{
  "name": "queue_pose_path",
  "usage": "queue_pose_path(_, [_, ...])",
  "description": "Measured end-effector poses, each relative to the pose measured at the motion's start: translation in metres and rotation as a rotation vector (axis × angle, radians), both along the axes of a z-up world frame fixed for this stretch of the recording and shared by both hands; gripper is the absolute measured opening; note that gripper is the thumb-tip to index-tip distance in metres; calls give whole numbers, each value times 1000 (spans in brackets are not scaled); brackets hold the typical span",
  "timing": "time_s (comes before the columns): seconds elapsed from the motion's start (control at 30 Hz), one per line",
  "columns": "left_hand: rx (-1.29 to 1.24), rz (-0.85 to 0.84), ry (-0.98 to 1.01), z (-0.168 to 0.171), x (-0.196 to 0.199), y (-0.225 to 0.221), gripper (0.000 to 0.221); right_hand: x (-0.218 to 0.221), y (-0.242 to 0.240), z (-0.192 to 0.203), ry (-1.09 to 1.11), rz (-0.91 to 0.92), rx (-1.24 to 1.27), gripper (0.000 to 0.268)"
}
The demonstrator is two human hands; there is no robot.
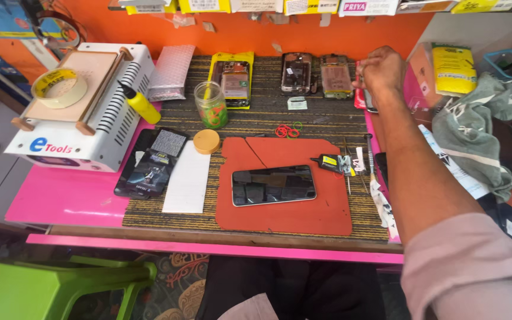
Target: The person secures a smartphone with rubber bands, then disassembles it using a screwdriver to remove screws and access internal components. The person handles the phone, rubber bands, and tools on a cluttered workbench.
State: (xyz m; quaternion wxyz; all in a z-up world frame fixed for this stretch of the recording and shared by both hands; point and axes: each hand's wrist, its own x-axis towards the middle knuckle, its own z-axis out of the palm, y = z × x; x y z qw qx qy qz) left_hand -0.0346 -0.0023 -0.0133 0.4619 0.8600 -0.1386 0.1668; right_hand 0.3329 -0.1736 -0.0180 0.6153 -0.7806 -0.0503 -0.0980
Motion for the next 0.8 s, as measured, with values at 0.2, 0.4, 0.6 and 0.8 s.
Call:
queue_pose_path(0.2, [-32,-162,38,-8,4,2,11,-62,19,23,-49,223,84,29])
queue_pose_path(0.4, [-56,-291,56,7,-33,-23,13,-185,-16,37,-99,360,-532,48])
queue_pose_path(0.6, [369,272,-159,-7,101,86,22,-233,-32,25,-314,532,-854,62])
queue_pose_path(0.8, [478,293,-4,-51,147,118,11,-238,-40,10,-290,357,-935,52])
